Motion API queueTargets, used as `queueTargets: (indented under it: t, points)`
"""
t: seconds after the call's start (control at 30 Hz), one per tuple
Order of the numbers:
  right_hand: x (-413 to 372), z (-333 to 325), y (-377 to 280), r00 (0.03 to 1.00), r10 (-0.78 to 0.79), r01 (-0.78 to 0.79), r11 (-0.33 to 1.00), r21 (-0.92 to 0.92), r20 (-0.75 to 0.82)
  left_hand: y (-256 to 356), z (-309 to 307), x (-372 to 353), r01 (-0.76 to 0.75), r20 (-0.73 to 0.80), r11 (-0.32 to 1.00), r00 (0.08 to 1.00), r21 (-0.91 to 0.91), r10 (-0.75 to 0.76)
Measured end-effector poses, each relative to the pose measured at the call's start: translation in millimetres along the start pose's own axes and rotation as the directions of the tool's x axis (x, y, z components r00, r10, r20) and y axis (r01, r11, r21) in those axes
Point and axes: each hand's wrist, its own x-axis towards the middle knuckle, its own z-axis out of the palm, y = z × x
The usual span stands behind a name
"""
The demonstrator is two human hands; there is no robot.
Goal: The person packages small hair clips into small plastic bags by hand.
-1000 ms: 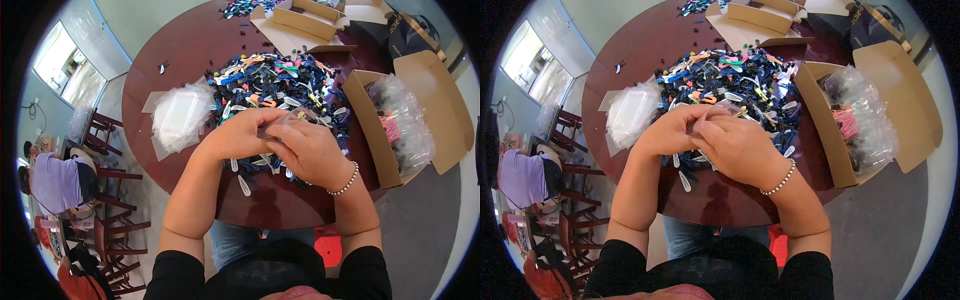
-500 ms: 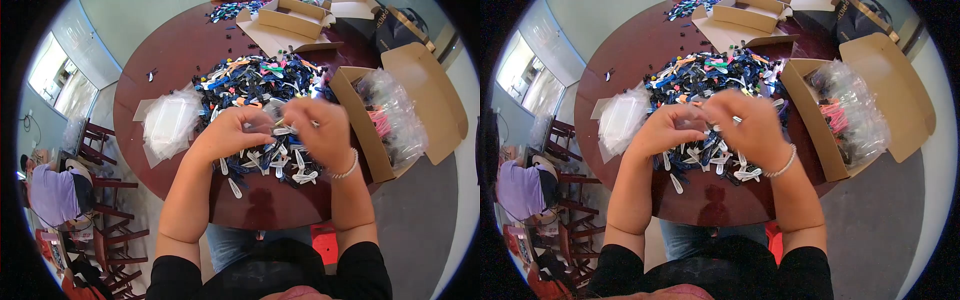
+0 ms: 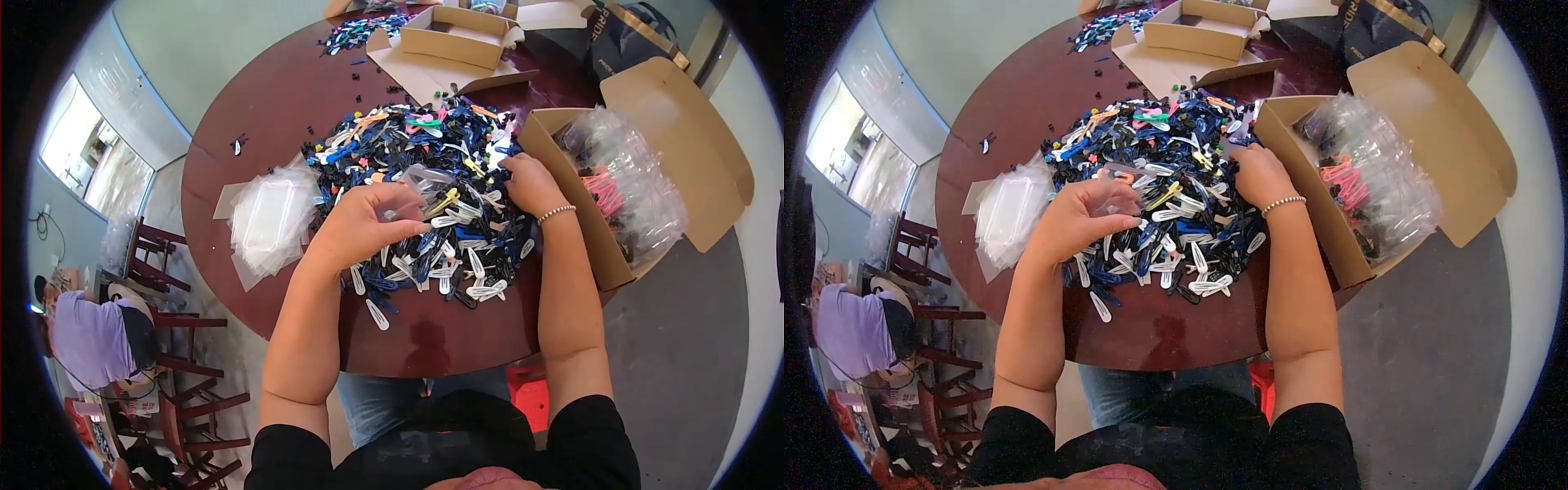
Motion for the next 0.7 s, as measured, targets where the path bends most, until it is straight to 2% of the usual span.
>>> queueTargets:
  t: [0.07, 0.1, 0.17, 0.3, 0.37, 0.43, 0.53, 0.63, 0.7]
  points:
    - [-4.4, -3.7, -2.2, 0.997, -0.062, 0.067, 0.987, 0.143, -0.04, 0.9, -0.5, 0.0, 0.043, 0.012, 0.999, 0.999, -0.012, -0.043]
    - [-3.3, -7.0, -5.2, 0.997, -0.059, 0.064, 0.988, 0.144, -0.042, -0.1, -0.8, 0.2, 0.037, 0.026, 0.999, 0.999, 0.016, -0.037]
    - [0.8, -12.5, -11.0, 0.991, -0.039, -0.017, 0.917, 0.397, 0.131, 0.0, -0.4, 0.5, 0.03, 0.044, 0.999, 0.999, 0.045, -0.032]
    - [8.4, 2.3, -2.3, 0.993, -0.041, -0.025, 0.852, 0.523, 0.113, 3.4, 0.8, -0.2, 0.033, 0.053, 0.999, 0.998, 0.022, -0.034]
    - [10.5, 6.9, -0.5, 0.99, 0.006, -0.099, 0.754, 0.649, 0.144, 3.1, 1.5, -1.1, 0.043, 0.042, 0.999, 0.998, 0.026, -0.044]
    - [9.2, 3.6, -4.4, 0.991, 0.008, -0.092, 0.762, 0.642, 0.132, 1.2, 2.7, -0.5, -0.019, 0.018, 1.0, 1.0, -0.01, 0.019]
    - [3.9, -7.1, -14.9, 0.993, 0.023, -0.089, 0.776, 0.625, 0.114, -3.9, 1.2, -0.5, -0.024, -0.007, 1.0, 1.0, 0.009, 0.024]
    - [0.9, -11.8, -18.7, 0.996, 0.031, -0.076, 0.796, 0.6, 0.085, 1.1, -2.1, 0.5, 0.045, 0.026, 0.999, 0.999, 0.028, -0.046]
    - [0.0, -13.6, -18.9, 0.998, 0.023, -0.056, 0.81, 0.584, 0.063, 1.7, -1.7, -0.2, 0.026, 0.017, 0.999, 1.0, 0.032, -0.026]
